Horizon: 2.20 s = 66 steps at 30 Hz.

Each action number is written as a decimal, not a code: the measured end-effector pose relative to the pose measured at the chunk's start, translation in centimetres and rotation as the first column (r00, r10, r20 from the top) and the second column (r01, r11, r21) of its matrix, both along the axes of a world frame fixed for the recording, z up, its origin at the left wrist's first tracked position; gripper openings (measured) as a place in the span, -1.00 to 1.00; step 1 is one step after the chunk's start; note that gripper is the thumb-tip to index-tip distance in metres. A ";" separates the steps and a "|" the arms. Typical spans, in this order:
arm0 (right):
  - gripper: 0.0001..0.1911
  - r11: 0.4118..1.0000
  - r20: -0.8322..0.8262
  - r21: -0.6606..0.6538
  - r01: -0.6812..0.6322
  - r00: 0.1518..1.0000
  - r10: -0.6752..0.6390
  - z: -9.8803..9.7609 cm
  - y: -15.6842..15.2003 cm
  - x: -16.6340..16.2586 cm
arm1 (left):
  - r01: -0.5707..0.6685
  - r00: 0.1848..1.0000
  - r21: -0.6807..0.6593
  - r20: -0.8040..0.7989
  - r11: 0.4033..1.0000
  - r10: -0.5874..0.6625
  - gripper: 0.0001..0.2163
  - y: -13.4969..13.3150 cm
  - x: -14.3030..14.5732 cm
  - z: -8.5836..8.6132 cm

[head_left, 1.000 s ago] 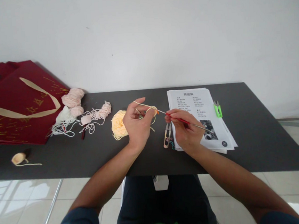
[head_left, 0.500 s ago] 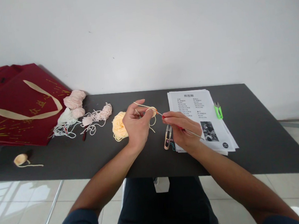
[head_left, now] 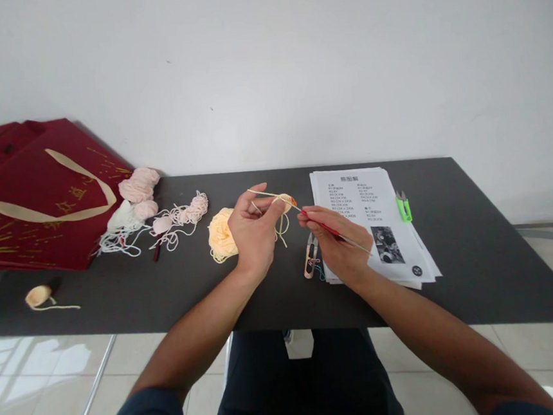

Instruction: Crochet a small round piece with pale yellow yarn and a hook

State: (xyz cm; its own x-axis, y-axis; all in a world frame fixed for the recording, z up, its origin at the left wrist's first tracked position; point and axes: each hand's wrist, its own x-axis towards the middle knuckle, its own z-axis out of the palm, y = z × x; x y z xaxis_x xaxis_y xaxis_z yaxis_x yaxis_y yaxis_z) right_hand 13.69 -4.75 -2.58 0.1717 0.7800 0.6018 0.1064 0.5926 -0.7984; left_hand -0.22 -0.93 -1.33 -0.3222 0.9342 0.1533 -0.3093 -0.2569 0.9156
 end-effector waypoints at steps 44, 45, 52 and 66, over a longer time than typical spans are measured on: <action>-0.83 0.963 -0.370 -0.164 -0.212 0.919 0.140 1.1 1.9 2.0 | 0.290 0.957 0.033 -0.018 0.956 -0.290 -0.50 0.4 -1.1 0.0; -0.81 0.957 -0.387 -0.175 -0.233 0.910 0.150 1.1 2.0 2.1 | 0.305 0.952 0.034 -0.008 0.952 -0.305 -0.52 0.5 -1.1 0.0; -0.83 0.888 -0.535 -0.271 -0.372 0.825 0.183 0.6 2.2 1.5 | 0.341 0.938 0.010 0.054 0.940 -0.341 -0.75 0.0 -0.7 0.3; -0.90 0.881 -0.509 -0.329 -0.339 0.850 0.137 0.5 1.8 0.5 | 0.313 0.950 0.016 -0.003 0.950 -0.313 -0.55 0.0 -0.7 0.5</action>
State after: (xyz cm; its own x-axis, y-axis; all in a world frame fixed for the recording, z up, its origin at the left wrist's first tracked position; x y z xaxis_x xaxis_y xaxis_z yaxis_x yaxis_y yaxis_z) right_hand 14.18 -2.96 -2.12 0.1237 0.9832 0.1345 -0.4325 0.1754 -0.8844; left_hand -0.90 -0.95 -0.87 -0.0138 0.9855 0.1691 -0.3765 -0.1618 0.9122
